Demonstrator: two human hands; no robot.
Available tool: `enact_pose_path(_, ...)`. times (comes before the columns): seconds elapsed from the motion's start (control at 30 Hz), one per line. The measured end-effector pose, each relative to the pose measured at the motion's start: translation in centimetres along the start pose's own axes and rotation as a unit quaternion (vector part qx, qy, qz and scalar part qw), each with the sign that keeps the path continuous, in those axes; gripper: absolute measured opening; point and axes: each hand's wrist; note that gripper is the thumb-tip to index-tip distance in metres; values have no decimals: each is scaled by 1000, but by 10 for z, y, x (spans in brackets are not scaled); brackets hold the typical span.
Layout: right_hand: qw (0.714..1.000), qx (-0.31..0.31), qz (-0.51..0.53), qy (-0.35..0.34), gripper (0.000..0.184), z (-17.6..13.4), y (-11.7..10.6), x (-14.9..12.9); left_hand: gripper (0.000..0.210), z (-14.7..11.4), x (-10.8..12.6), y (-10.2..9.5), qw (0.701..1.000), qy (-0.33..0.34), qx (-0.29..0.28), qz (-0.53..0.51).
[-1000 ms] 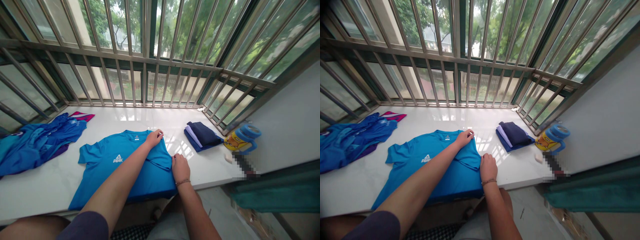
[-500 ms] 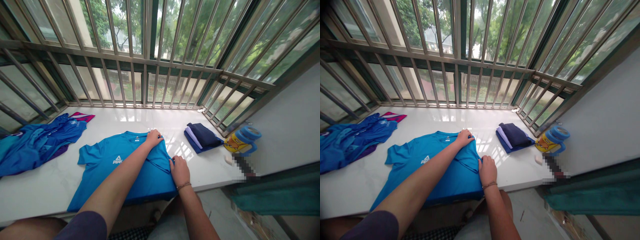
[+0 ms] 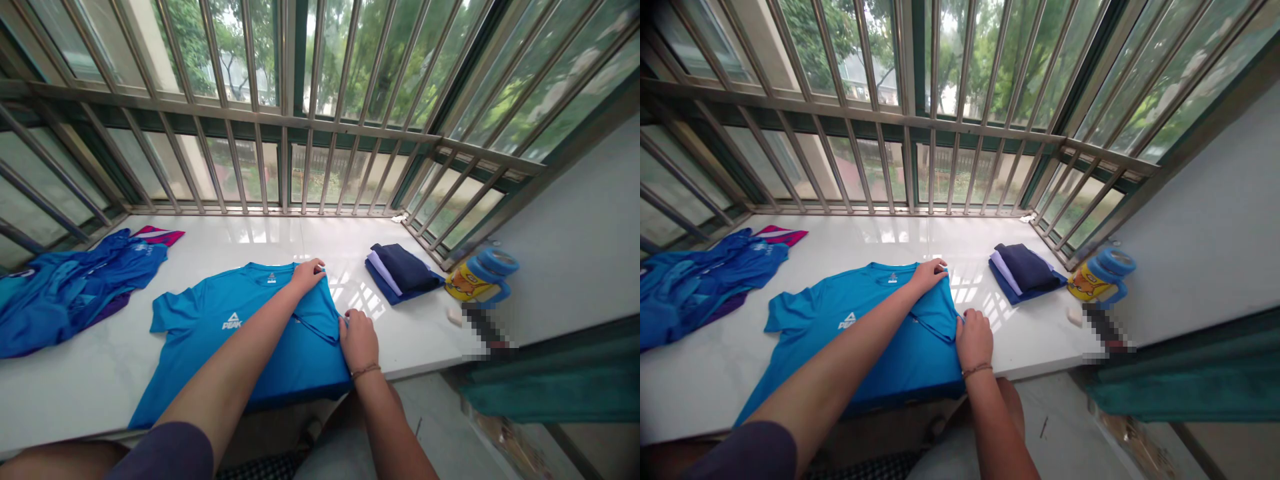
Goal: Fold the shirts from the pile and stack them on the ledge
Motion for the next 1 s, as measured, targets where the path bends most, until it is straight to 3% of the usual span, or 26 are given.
enact_pose_path(0.1,999,21,13,-24,32,-6,-3,-4,36,-10,2,-4,999,27,-20,15)
enact_pose_path(0.2,995,25,25,-92,44,-17,-1,-10,40,-25,4,-3,996,69,-20,56)
enact_pose_path(0.33,981,-6,20,-194,61,-34,6,-18,42,-52,3,6,977,158,-52,129)
enact_pose_path(0.4,970,-29,33,-241,67,-42,8,-21,45,-63,2,12,972,168,-86,137)
enact_pose_path(0.53,942,-36,107,-316,57,-49,4,-25,57,-75,3,13,968,157,-134,145)
enact_pose_path(0.63,938,7,163,-306,45,-42,1,-24,52,-77,9,10,966,195,-113,128)
enact_pose_path(0.73,964,41,115,-238,47,-31,7,-21,53,-81,14,10,966,192,-115,129)
enact_pose_path(0.87,973,-7,27,-228,69,-26,21,-19,59,-94,17,9,963,131,-181,152)
enact_pose_path(0.93,972,-21,10,-236,73,-28,28,-19,58,-106,14,-3,974,100,-141,145)
enact_pose_path(1.0,971,-21,2,-236,74,-30,32,-19,54,-125,8,-30,988,57,-45,140)
Point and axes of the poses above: each hand's wrist, its own z-axis towards the middle knuckle, its own y-axis out of the palm, x = y × z, and after that the axes turned 13 degrees about -z, right-handed
